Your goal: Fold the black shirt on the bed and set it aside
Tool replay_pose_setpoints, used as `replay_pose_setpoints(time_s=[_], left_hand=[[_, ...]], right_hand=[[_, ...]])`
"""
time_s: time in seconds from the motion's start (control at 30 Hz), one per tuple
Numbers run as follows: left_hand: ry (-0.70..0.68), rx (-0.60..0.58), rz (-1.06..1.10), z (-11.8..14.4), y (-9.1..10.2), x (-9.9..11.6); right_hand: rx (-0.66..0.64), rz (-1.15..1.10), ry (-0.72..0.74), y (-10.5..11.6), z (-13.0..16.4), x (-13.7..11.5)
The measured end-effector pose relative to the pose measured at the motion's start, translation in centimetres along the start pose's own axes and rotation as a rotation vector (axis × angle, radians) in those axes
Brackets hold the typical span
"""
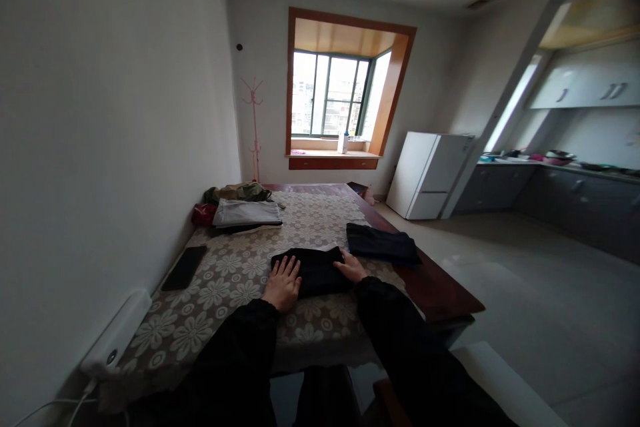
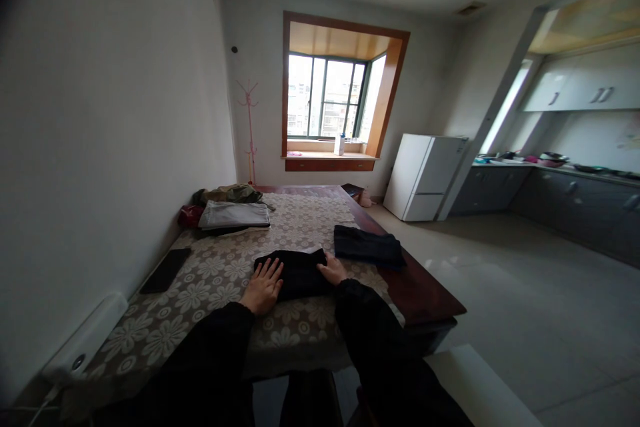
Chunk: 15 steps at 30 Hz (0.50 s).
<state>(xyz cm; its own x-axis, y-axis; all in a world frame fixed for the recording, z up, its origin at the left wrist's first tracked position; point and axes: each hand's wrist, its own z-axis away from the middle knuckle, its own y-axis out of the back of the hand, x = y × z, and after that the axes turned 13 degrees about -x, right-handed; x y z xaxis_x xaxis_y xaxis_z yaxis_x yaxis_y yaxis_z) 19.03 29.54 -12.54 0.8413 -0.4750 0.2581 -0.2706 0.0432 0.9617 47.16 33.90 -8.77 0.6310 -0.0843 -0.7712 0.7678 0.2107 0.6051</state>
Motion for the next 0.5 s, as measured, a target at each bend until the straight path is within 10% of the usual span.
replay_pose_setpoints(time_s=[0.5], left_hand=[[0.041,-0.001,-0.071,0.34,0.69,0.62]], right_hand=[[0.006,0.214,-0.091,-0.68,-0.76,-0.59]])
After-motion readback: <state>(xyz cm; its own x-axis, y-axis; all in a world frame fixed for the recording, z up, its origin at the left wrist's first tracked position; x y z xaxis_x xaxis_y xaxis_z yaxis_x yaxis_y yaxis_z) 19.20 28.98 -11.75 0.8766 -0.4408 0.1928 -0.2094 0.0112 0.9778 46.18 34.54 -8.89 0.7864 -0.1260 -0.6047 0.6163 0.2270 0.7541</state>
